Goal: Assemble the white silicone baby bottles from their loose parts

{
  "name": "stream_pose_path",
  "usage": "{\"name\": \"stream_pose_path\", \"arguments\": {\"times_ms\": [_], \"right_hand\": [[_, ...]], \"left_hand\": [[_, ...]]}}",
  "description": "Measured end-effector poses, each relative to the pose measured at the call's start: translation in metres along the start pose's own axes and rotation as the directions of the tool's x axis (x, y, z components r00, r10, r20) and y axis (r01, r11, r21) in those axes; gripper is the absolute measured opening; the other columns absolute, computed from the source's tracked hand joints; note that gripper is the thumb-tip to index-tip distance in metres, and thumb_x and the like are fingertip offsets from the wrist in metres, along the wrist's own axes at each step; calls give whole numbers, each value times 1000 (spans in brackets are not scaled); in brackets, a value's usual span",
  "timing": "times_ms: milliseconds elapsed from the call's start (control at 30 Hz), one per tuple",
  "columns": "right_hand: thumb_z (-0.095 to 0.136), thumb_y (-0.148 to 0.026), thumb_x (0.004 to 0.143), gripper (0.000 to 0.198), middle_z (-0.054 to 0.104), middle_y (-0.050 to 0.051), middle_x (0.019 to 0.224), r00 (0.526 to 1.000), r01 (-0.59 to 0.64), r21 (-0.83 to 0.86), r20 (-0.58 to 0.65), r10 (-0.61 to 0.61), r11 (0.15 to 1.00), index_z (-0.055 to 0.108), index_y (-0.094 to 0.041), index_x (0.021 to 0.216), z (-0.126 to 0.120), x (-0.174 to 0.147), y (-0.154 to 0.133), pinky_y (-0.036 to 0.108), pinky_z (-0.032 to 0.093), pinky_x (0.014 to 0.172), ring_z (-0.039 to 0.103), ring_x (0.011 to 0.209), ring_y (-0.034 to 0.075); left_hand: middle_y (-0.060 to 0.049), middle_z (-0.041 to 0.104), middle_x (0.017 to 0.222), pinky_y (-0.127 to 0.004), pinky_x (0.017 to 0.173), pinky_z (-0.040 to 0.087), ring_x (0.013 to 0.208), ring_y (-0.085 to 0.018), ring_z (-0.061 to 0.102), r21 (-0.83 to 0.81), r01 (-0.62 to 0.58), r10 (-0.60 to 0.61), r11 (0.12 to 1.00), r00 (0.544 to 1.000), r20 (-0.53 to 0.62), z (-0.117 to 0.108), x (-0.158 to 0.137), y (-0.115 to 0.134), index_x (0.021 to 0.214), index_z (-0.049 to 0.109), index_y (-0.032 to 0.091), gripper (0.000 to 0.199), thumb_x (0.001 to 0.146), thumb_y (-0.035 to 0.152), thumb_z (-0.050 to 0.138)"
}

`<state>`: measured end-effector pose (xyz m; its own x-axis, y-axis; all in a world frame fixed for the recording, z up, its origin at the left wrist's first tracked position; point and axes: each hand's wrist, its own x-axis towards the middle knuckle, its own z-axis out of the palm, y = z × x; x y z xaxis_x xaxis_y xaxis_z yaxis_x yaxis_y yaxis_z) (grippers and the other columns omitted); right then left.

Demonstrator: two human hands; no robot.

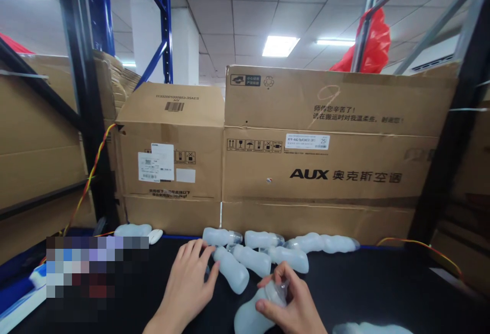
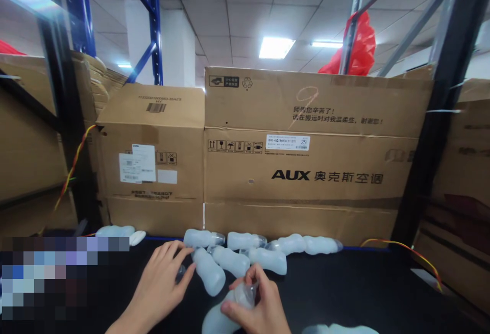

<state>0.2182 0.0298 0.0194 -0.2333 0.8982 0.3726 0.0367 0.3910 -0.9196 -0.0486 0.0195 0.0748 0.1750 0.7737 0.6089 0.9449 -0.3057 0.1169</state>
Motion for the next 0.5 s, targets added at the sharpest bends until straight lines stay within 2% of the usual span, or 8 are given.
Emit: {"name": "stream_pose_path", "arguments": {"times_ms": [100, 200, 300, 433, 500], "right_hand": [[90, -53, 66, 62, 76, 5, 91, 1000, -19, 50, -4, 19, 999, 35, -26, 77, 7, -1, 9, 26, 42, 62, 54, 66, 14], [90, -55, 65, 64, 76, 5, 90, 999, -45, 103, -17, 47, 994, 35, -26, 74, 10, -3, 14, 27, 43, 66, 56, 70, 16], [93, -56, 60, 68, 76, 4, 89, 997, -74, 155, 0, 75, 985, 35, -26, 74, 11, -3, 15, 28, 45, 68, 60, 74, 17], [94, -61, 57, 71, 76, 3, 88, 995, -96, 229, 2, 98, 969, 34, -26, 73, 18, -3, 13, 29, 49, 70, 62, 74, 18], [92, -65, 57, 72, 75, 3, 89, 992, -113, 293, -18, 124, 950, 35, -26, 76, 23, -4, 11, 29, 52, 64, 63, 71, 17]], "left_hand": [[-6, 74, 106, -41, 92, 56, 100, -26, 68, -246, -131, 149, 960, 987, 55, -6, -4, 22, 111, 72, 28, 23, 101, 37, 53], [-6, 76, 110, -40, 95, 57, 103, -26, 72, -380, -200, 264, 903, 956, 124, -6, -11, 40, 118, 70, 31, 28, 97, 46, 60], [-6, 77, 117, -38, 92, 58, 102, -27, 73, -428, -114, 219, 897, 954, 206, -4, -16, 45, 124, 69, 31, 37, 93, 51, 66], [-3, 78, 106, -31, 86, 54, 88, -23, 71, -500, 45, 182, 865, 900, 397, 4, -18, 41, 119, 73, 30, 55, 74, 59, 82], [-1, 79, 102, -28, 85, 52, 89, -22, 69, -535, 108, 163, 838, 886, 434, 11, -19, 40, 115, 75, 29, 53, 71, 58, 83]]}}
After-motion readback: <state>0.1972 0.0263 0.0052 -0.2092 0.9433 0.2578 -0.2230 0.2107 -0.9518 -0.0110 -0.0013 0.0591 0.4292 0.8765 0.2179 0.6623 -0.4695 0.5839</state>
